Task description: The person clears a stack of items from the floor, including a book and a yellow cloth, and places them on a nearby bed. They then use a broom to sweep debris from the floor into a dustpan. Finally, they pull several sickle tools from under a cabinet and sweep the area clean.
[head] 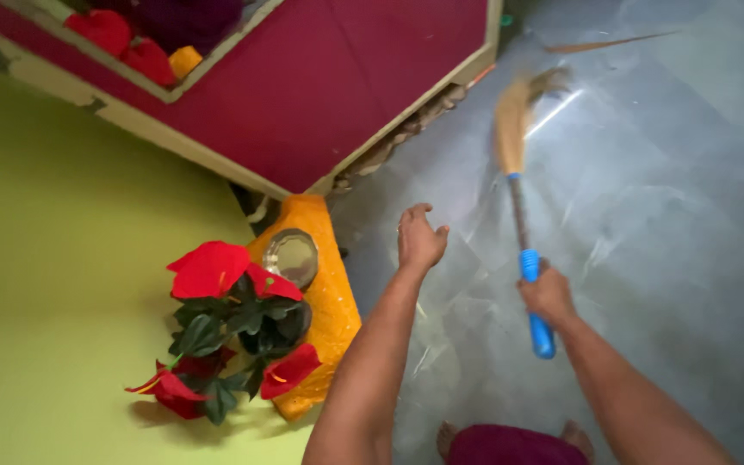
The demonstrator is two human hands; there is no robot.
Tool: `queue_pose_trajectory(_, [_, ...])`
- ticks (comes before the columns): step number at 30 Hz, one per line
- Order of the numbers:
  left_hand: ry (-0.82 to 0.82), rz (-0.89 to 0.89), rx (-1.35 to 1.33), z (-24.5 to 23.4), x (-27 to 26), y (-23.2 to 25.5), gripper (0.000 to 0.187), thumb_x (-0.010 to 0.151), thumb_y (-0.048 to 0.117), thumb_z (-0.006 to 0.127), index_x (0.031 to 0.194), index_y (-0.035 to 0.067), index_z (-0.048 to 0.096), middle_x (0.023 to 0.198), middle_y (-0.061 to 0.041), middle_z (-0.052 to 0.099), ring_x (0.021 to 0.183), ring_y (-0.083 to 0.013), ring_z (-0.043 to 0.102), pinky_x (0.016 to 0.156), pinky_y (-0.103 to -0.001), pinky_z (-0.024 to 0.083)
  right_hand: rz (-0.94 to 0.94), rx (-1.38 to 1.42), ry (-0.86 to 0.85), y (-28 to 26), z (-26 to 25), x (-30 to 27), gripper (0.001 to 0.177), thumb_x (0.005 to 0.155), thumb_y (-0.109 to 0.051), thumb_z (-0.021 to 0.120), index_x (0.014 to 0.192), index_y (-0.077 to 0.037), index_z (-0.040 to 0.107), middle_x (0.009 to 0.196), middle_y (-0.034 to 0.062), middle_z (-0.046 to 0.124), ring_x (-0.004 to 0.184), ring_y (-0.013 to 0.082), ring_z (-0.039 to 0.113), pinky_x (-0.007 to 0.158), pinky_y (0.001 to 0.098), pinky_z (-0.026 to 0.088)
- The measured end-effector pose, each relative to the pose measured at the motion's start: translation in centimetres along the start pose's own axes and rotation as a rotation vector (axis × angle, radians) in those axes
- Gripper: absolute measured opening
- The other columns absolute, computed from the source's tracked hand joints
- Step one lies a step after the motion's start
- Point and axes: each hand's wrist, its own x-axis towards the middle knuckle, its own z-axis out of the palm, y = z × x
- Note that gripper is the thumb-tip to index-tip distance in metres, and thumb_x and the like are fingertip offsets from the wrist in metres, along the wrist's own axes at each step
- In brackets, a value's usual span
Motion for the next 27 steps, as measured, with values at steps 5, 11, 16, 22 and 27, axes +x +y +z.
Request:
queue_pose_trajectory(5, [-0.045, 0.021, 0.009, 3.2, -1.3, 5.6, 0.056, 0.082, 0.027, 0.081, 0.131, 0.010, 0.060, 0.136, -0.019, 0.057, 0.127, -0.0392, 0.054, 0.109, -0.046, 0.044, -0.034, -0.336, -0.207, 3.1, -2.5, -3.2, 0.052, 0.084, -0.033, 0.071, 0.129, -0.012, 0.061, 0.096, 0.0218, 0.075, 0.087, 0.0391, 0.073, 0.082, 0.0501, 0.058])
queue_pose_trajectory(11, [-0.073, 0.105, -0.001, 5.8, -3.7, 10.8, 0.053, 0.080, 0.022, 0.081, 0.128, 0.009, 0.062, 0.135, -0.019, 0.058, 0.127, -0.0390, 0.053, 0.105, -0.047, 0.044, 0.158, -0.257, -0.193, 15.1, -8.4, -3.8, 0.058, 0.081, -0.031, 0.071, 0.137, -0.016, 0.063, 0.109, 0.0208, 0.077, 0.092, 0.0373, 0.077, 0.088, 0.0472, 0.061])
queue_pose_trajectory(16, [-0.110, 0.066, -0.010, 5.8, -4.2, 14.3, 0.053, 0.080, 0.023, 0.080, 0.128, 0.010, 0.061, 0.133, -0.017, 0.058, 0.123, -0.0369, 0.057, 0.105, -0.045, 0.046, 0.225, -0.347, -0.031, 18.7, -19.0, 0.3, 0.048, 0.081, -0.038, 0.076, 0.117, -0.006, 0.075, 0.109, 0.0236, 0.079, 0.100, 0.0400, 0.077, 0.090, 0.0479, 0.060])
queue_pose_trajectory(22, [-0.098, 0.103, -0.052, 7.6, -4.9, 20.7, 0.052, 0.080, 0.024, 0.081, 0.127, 0.010, 0.062, 0.132, -0.019, 0.058, 0.124, -0.0387, 0.056, 0.104, -0.045, 0.047, 0.134, -0.373, 0.092, 16.0, -21.9, 0.9, 0.053, 0.084, -0.032, 0.070, 0.126, 0.000, 0.064, 0.111, 0.0281, 0.073, 0.106, 0.0441, 0.071, 0.092, 0.0516, 0.058])
queue_pose_trajectory(27, [-0.100, 0.196, -0.067, 10.5, -5.7, 27.1, 0.052, 0.081, 0.024, 0.081, 0.126, 0.008, 0.062, 0.132, -0.018, 0.060, 0.125, -0.0387, 0.055, 0.106, -0.046, 0.044, -0.013, -0.502, -0.149, 11.6, -20.6, -4.2, 0.061, 0.093, -0.025, 0.057, 0.150, -0.009, 0.045, 0.110, 0.0256, 0.074, 0.105, 0.0423, 0.071, 0.093, 0.0526, 0.056])
